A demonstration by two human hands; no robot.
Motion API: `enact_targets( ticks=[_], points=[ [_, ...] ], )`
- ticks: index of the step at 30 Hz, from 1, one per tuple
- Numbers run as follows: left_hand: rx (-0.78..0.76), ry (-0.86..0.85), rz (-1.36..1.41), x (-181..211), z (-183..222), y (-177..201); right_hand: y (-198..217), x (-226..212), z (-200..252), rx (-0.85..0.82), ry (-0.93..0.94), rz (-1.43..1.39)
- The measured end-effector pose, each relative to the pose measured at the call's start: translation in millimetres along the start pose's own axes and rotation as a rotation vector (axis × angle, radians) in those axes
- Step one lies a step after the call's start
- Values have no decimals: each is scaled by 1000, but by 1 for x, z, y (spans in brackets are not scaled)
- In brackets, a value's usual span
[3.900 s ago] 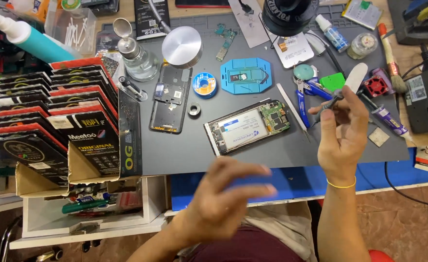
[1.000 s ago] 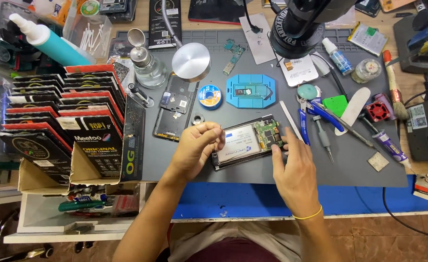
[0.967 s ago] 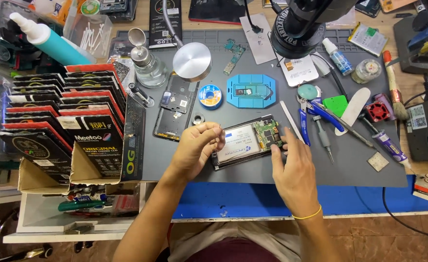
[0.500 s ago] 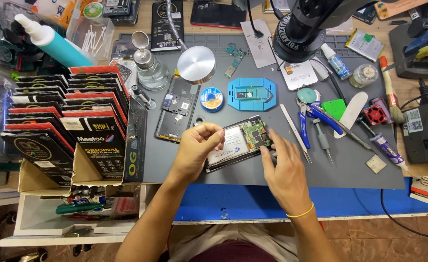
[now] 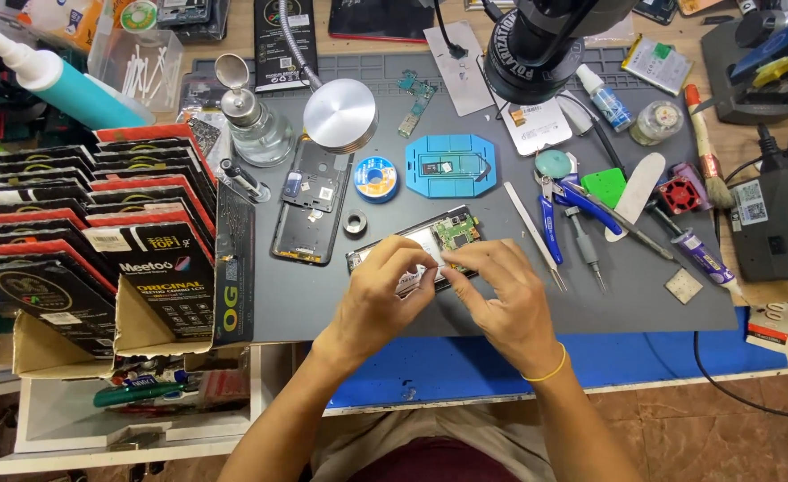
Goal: Applying adhesive to a phone frame and installing a replacement battery during a repair process.
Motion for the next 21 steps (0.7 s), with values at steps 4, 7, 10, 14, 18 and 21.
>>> enact_targets(
  ticks=[4,7,10,14,18,21],
  points=[
    [12,16,21,-5,-15,10,-7,-3,-16,28,57,-4],
    [90,276,500,-25,-27,16,-13,4,-29,115,-94,-145],
    [131,523,887,-52,-26,-2,-25,10,-38,178,-246,-361],
    [224,620,1096,-67,-18,-17,-38,8,-35,195,-301,-466],
    [254,638,1092,-81,-9,-21,-45,4,-35,171,-256,-425],
    [288,587,1030,-89,-7,-15,-39,3,-31,168,-255,-375]
  ],
)
Point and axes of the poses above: each hand's wrist, its own z-axis away from the middle knuckle, its own y-axis out of the back of the hand, x = y × z, the point moved 6 cm from there along -z, towards the middle knuckle, and after that the axes turned 1 degree about z, right-handed, at the moved point
